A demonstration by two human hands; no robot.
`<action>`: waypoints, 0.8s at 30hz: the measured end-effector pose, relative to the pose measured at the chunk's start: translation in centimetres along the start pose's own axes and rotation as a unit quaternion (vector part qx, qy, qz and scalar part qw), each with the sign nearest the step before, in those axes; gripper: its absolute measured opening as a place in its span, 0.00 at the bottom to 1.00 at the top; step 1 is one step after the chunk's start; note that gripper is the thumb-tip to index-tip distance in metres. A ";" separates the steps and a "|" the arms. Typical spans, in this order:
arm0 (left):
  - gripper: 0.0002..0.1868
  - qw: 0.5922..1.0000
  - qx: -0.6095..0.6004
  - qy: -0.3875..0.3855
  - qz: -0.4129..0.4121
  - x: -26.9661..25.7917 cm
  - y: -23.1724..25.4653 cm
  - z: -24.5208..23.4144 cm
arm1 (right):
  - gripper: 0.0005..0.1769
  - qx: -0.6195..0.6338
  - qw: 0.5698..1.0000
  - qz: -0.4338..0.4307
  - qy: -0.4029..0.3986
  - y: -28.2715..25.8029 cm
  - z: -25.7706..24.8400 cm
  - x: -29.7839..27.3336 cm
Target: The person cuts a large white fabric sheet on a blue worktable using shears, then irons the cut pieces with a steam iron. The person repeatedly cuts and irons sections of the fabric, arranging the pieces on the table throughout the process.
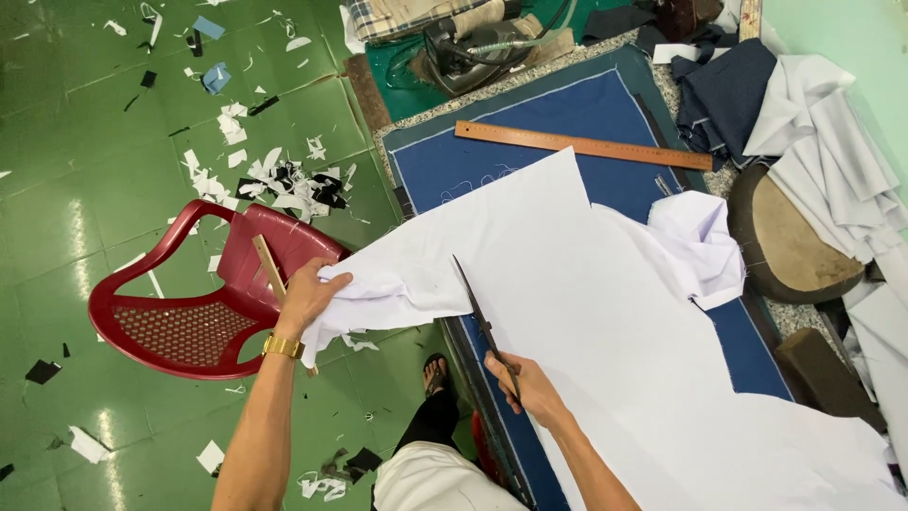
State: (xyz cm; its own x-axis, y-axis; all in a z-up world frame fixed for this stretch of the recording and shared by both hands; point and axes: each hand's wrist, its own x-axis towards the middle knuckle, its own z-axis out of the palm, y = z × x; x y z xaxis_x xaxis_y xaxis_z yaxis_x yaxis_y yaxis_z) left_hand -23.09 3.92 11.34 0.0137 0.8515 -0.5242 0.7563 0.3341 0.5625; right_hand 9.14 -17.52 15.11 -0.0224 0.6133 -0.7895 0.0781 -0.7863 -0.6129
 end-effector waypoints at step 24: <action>0.33 0.998 -0.057 -0.011 0.012 0.7 0.1 -0.8 | 0.37 0.046 0.999 -0.007 0.005 -1.6 -0.6 8.1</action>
State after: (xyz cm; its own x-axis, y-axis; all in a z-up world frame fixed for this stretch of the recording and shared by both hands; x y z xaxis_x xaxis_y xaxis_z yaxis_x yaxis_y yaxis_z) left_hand -23.54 4.81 11.53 0.0463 0.8508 -0.5234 0.6768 0.3587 0.6429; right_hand 9.43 -11.25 9.73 -0.0135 0.6244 -0.7810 -0.0136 -0.7811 -0.6242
